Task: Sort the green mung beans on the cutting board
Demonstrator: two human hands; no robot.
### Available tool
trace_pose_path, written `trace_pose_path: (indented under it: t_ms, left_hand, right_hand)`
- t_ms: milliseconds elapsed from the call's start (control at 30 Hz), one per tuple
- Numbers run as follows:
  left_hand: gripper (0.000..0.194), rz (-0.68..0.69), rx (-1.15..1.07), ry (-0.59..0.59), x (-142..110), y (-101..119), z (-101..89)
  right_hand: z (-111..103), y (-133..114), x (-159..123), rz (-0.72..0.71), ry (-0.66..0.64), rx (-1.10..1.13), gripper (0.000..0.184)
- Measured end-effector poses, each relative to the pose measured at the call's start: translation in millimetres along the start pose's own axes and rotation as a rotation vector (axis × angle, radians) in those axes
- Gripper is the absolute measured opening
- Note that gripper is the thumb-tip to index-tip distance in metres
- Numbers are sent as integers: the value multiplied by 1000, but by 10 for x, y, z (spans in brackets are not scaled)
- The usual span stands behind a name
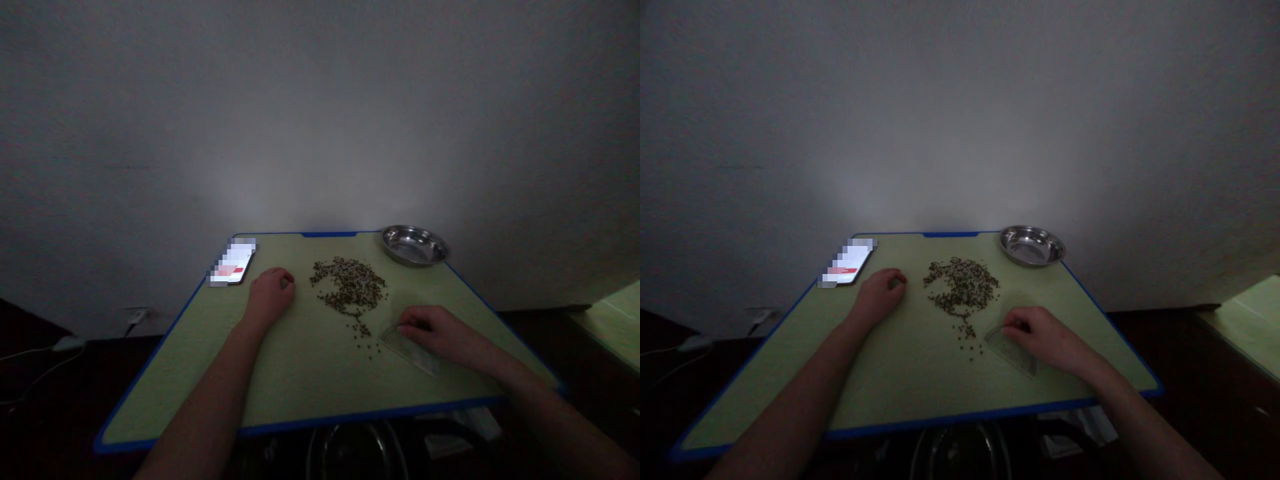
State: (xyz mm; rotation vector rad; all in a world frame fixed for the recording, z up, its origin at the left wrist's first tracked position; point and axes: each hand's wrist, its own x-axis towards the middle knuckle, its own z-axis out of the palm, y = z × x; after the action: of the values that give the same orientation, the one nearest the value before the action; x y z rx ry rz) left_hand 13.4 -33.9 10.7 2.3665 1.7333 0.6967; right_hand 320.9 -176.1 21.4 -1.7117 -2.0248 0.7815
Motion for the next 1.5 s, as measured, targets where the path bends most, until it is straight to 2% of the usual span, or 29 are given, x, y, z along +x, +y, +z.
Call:
trace_pose_path:
  t_ms: [333, 733, 1267, 1500]
  left_hand:
    - [24, -5, 1, 0, -2, 7, -6]
    - [23, -1, 9, 4, 6, -10, 15]
    - [24, 11, 22, 12, 10, -8, 27]
    - [25, -2, 22, -2, 4, 25, -8]
  right_hand:
    - [135, -130, 42, -19, 4, 6, 17]
    - [250, -249, 226, -59, 12, -10, 15]
    - [338, -523, 209, -169, -151, 19, 9]
    - [323, -600, 144, -214, -157, -31, 8]
